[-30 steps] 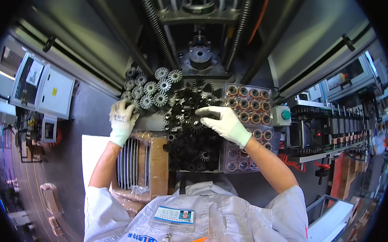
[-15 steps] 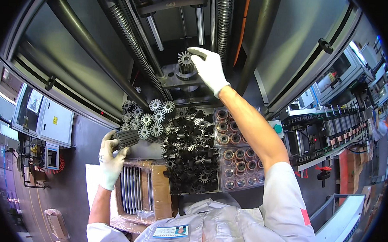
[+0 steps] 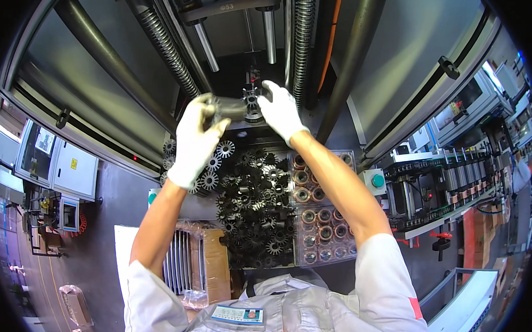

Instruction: The person places metal components into a pressing machine, moves finished electrical rotors from a conveyor belt into a storage shelf, and transfers small black gears from a large cardboard box into a smaller container.

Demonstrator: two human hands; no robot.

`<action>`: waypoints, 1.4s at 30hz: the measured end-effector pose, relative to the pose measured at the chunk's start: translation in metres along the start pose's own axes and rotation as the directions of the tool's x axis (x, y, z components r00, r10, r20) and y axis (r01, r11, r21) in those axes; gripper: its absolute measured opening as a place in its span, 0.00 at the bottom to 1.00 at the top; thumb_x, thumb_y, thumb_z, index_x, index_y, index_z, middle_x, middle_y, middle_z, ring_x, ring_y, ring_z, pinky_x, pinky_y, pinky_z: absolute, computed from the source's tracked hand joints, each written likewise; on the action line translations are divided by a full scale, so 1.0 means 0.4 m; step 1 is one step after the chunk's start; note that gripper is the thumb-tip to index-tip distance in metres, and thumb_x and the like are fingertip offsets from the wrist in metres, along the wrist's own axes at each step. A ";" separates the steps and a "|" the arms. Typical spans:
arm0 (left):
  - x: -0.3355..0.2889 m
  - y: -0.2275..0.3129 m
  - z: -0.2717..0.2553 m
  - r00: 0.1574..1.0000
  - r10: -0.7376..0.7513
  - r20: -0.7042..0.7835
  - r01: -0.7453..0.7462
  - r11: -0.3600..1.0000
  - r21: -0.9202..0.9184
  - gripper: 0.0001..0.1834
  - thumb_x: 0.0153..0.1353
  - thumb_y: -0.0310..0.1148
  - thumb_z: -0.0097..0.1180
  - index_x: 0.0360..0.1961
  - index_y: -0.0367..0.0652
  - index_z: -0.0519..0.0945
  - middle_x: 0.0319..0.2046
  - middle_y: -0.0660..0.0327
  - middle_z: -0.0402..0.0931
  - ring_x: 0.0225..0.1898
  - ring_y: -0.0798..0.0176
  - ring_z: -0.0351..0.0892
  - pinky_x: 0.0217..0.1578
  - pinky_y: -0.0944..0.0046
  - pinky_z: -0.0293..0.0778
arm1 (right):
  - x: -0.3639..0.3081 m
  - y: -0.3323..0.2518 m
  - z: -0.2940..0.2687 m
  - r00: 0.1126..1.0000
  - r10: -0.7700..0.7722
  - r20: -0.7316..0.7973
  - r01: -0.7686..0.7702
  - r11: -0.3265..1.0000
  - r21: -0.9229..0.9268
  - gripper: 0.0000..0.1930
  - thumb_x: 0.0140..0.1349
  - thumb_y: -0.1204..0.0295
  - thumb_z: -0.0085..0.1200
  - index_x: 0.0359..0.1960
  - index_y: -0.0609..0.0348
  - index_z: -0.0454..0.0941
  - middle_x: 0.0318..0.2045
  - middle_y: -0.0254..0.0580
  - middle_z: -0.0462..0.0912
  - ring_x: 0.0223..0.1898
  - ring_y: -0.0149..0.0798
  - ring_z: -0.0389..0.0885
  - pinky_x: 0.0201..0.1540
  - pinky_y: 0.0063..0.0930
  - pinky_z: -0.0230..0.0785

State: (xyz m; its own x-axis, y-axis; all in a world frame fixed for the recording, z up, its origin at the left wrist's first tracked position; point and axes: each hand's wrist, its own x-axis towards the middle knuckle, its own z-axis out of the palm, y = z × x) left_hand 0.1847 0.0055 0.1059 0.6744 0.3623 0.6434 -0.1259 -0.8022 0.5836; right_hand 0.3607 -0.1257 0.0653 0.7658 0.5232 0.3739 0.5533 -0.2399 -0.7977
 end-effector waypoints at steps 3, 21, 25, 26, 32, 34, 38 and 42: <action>0.080 0.008 0.070 0.999 0.033 0.032 -0.032 0.999 -0.003 0.18 0.51 0.26 0.72 0.37 0.37 0.74 0.52 0.45 0.77 0.51 0.45 0.79 0.51 0.55 0.75 | -0.147 0.038 -0.075 0.988 -0.128 0.092 0.132 0.990 -0.045 0.19 0.63 0.66 0.57 0.54 0.59 0.78 0.43 0.51 0.81 0.47 0.52 0.82 0.53 0.42 0.73; 0.102 -0.063 0.185 0.941 -0.116 0.318 -0.118 0.768 0.629 0.23 0.56 0.44 0.67 0.51 0.46 0.82 0.54 0.53 0.78 0.52 0.49 0.80 0.51 0.53 0.76 | -0.507 -0.087 0.043 0.501 -0.497 0.708 0.640 0.764 0.083 0.07 0.60 0.68 0.57 0.38 0.53 0.78 0.34 0.45 0.80 0.34 0.45 0.84 0.33 0.40 0.75; -0.027 0.043 -0.051 0.959 -0.064 0.277 -0.088 0.861 0.502 0.26 0.60 0.45 0.65 0.57 0.45 0.79 0.48 0.53 0.81 0.43 0.55 0.85 0.43 0.57 0.79 | -0.543 -0.150 0.182 0.274 -0.423 0.864 0.769 0.636 0.067 0.07 0.59 0.73 0.53 0.37 0.55 0.82 0.36 0.45 0.85 0.36 0.44 0.87 0.33 0.41 0.77; -0.074 0.057 -0.120 0.942 -0.168 0.291 0.018 0.890 0.456 0.25 0.61 0.45 0.64 0.55 0.44 0.79 0.43 0.53 0.83 0.39 0.56 0.86 0.41 0.58 0.80 | -0.557 -0.147 0.213 0.194 -0.373 0.908 0.814 0.577 0.063 0.08 0.59 0.74 0.53 0.37 0.54 0.83 0.35 0.46 0.86 0.36 0.45 0.88 0.33 0.41 0.77; -0.656 -0.096 -0.402 0.444 -0.831 0.334 0.531 0.545 0.649 0.20 0.61 0.45 0.62 0.48 0.43 0.85 0.42 0.49 0.85 0.47 0.53 0.85 0.51 0.57 0.77 | -0.641 -0.117 0.329 0.047 -0.312 0.949 0.805 0.575 0.149 0.11 0.59 0.73 0.53 0.41 0.54 0.85 0.33 0.43 0.88 0.35 0.45 0.89 0.34 0.41 0.79; -0.766 -0.110 -0.351 0.369 -0.868 0.331 0.622 0.496 0.606 0.23 0.60 0.42 0.62 0.55 0.47 0.82 0.43 0.51 0.85 0.46 0.51 0.84 0.51 0.57 0.76 | -0.630 -0.131 0.303 0.133 -0.405 0.905 0.790 0.595 0.150 0.14 0.60 0.73 0.52 0.46 0.52 0.83 0.30 0.43 0.86 0.33 0.46 0.88 0.35 0.43 0.80; -0.916 -0.199 -0.224 0.568 -0.780 0.263 0.532 0.591 0.606 0.25 0.56 0.37 0.61 0.55 0.39 0.79 0.38 0.46 0.83 0.45 0.42 0.82 0.48 0.50 0.76 | -0.578 -0.166 0.193 0.297 -0.391 0.871 0.519 0.832 0.197 0.16 0.60 0.76 0.52 0.49 0.50 0.82 0.43 0.52 0.80 0.40 0.50 0.85 0.43 0.39 0.78; -0.908 -0.239 -0.198 0.466 -0.850 0.246 0.567 0.500 0.655 0.18 0.49 0.37 0.62 0.38 0.36 0.82 0.37 0.42 0.83 0.43 0.39 0.82 0.46 0.46 0.76 | -0.465 -0.168 0.066 0.403 -0.264 0.876 0.162 0.963 0.215 0.14 0.57 0.75 0.61 0.46 0.51 0.83 0.43 0.46 0.77 0.46 0.46 0.80 0.49 0.35 0.74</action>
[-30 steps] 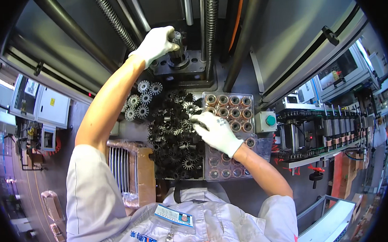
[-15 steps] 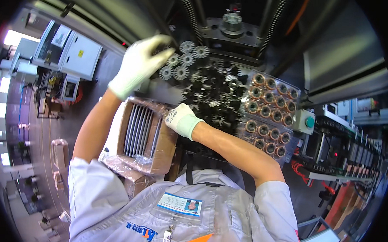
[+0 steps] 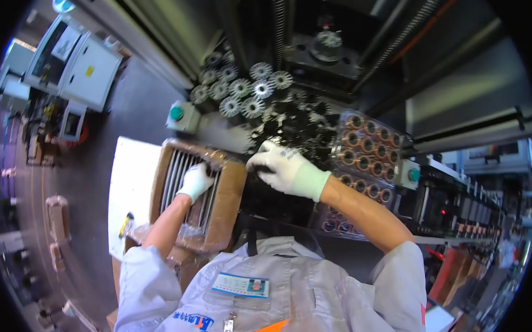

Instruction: The person places metal components into a pressing machine, moves finished electrical rotors from a conveyor belt into a storage shelf, and transfers small black gears from a large cardboard box into a smaller container.

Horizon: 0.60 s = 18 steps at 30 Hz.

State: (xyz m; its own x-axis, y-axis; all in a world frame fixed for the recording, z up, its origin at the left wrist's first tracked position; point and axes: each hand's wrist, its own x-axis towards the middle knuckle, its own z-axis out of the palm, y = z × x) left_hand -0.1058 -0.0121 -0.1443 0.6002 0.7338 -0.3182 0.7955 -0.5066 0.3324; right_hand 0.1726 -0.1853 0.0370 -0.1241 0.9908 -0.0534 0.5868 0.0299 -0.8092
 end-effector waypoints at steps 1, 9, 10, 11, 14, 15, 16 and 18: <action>0.000 -0.006 -0.002 1.000 -0.021 0.012 0.020 0.999 0.044 0.19 0.47 0.38 0.63 0.38 0.36 0.82 0.37 0.42 0.83 0.43 0.39 0.82 0.46 0.47 0.77 | -0.007 0.005 -0.043 0.996 0.016 -0.082 -0.018 1.000 -0.017 0.12 0.56 0.73 0.62 0.44 0.51 0.84 0.43 0.46 0.77 0.46 0.46 0.80 0.50 0.35 0.74; -0.078 0.015 -0.066 0.996 -0.090 -0.013 0.084 0.965 -0.249 0.26 0.49 0.36 0.63 0.50 0.35 0.78 0.45 0.45 0.82 0.50 0.44 0.81 0.55 0.54 0.75 | 0.047 0.128 -0.389 0.584 0.278 -0.763 0.104 0.906 0.410 0.13 0.66 0.75 0.57 0.51 0.65 0.81 0.32 0.33 0.83 0.28 0.23 0.79 0.32 0.20 0.74; -0.091 -0.019 -0.058 0.999 -0.041 -0.016 0.036 0.965 -0.260 0.28 0.50 0.35 0.63 0.52 0.33 0.78 0.46 0.44 0.81 0.51 0.45 0.81 0.54 0.54 0.75 | 0.069 0.167 -0.416 0.537 0.254 -0.804 0.123 0.920 0.373 0.14 0.66 0.76 0.56 0.53 0.64 0.81 0.31 0.33 0.83 0.27 0.23 0.79 0.31 0.20 0.74; -0.108 -0.053 -0.054 0.995 -0.056 0.085 0.080 0.945 -0.318 0.30 0.50 0.34 0.62 0.55 0.32 0.76 0.49 0.44 0.80 0.53 0.47 0.80 0.55 0.55 0.74 | 0.086 0.186 -0.436 0.528 0.251 -0.812 0.127 0.921 0.367 0.14 0.66 0.76 0.56 0.53 0.64 0.81 0.31 0.33 0.83 0.27 0.23 0.79 0.31 0.20 0.74; -0.175 -0.151 -0.017 0.947 -0.058 0.317 0.262 0.712 -0.652 0.19 0.54 0.26 0.58 0.49 0.37 0.80 0.39 0.64 0.81 0.40 0.67 0.77 0.45 0.66 0.75 | 0.117 0.213 -0.486 0.484 0.298 -0.823 0.019 0.937 0.350 0.15 0.65 0.77 0.55 0.53 0.63 0.81 0.31 0.36 0.85 0.27 0.24 0.80 0.33 0.21 0.74; -0.219 -0.220 0.027 0.947 -0.081 0.310 0.268 0.732 -0.626 0.16 0.57 0.25 0.57 0.48 0.38 0.80 0.39 0.66 0.80 0.41 0.70 0.76 0.44 0.68 0.74 | 0.133 0.214 -0.494 0.491 0.307 -0.815 -0.053 0.945 0.324 0.16 0.63 0.77 0.55 0.52 0.63 0.82 0.33 0.38 0.86 0.27 0.25 0.81 0.33 0.21 0.75; -0.254 -0.276 0.062 0.947 -0.101 0.305 0.272 0.754 -0.598 0.14 0.60 0.25 0.57 0.48 0.40 0.80 0.40 0.68 0.79 0.41 0.73 0.74 0.44 0.70 0.73 | 0.149 0.223 -0.506 0.494 0.320 -0.809 -0.126 0.946 0.297 0.16 0.62 0.77 0.55 0.51 0.63 0.83 0.34 0.39 0.87 0.27 0.26 0.82 0.34 0.22 0.75; -0.274 -0.266 0.059 0.930 -0.070 0.361 0.326 0.610 -0.722 0.13 0.64 0.28 0.59 0.49 0.40 0.78 0.40 0.67 0.79 0.41 0.73 0.75 0.45 0.69 0.73 | 0.155 0.292 -0.551 0.571 0.334 -0.750 -0.158 0.941 0.299 0.16 0.59 0.75 0.55 0.48 0.60 0.86 0.37 0.47 0.89 0.33 0.33 0.86 0.40 0.28 0.78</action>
State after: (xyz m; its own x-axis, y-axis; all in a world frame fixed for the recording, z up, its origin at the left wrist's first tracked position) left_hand -0.2542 -0.0493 -0.1657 0.5327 0.5542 -0.6396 0.6212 0.2573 0.7402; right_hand 0.4098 -0.0912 0.0683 0.7253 0.6745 0.1379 0.3326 -0.1679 -0.9280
